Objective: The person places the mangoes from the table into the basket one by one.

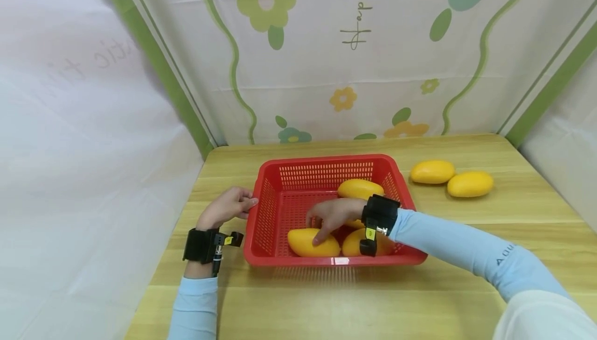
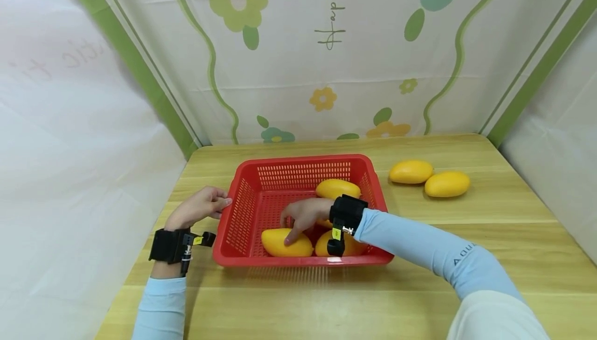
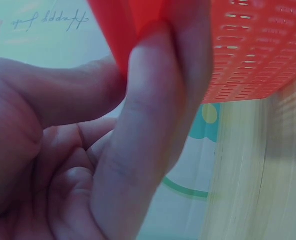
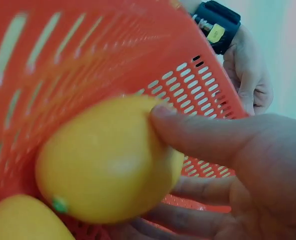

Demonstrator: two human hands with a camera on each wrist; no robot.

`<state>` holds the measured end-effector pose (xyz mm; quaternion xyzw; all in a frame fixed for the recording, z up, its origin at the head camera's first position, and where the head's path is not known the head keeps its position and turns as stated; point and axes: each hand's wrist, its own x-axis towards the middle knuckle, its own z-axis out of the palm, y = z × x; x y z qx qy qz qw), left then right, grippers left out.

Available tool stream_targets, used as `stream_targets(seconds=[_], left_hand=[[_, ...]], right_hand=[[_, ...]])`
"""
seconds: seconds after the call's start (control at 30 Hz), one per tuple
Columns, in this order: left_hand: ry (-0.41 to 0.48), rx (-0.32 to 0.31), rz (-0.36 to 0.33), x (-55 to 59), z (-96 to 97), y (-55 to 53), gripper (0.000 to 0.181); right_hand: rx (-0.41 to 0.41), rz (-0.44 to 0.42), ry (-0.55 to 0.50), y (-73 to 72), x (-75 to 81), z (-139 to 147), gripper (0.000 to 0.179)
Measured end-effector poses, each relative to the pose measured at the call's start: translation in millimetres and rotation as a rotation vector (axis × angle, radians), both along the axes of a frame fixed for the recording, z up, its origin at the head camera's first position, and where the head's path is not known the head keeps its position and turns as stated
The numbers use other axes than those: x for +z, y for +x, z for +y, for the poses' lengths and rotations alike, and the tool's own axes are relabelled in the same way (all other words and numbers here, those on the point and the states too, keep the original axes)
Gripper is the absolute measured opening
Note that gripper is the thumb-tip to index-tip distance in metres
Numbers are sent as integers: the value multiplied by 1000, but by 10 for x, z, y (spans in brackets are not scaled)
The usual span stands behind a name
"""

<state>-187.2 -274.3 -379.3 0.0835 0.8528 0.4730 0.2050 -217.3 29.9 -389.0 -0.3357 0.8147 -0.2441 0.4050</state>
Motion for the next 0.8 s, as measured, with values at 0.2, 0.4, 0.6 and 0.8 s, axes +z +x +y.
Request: stream_targets(seconds=[0.2, 0.4, 0.6, 0.8], left_hand=[[0, -2, -5, -11, 7, -13, 24], [2, -17, 5, -17, 7, -24, 25], [5, -18, 2, -22, 3, -16, 25], [3, -19, 10, -29, -8, -15, 24]], right_hand=[[39, -9, 15, -2, 5, 3, 31], [40, -36, 32, -5, -1, 24, 31], [99, -36, 34, -21, -16, 44, 30], [165, 24, 27, -48, 17, 77, 43]])
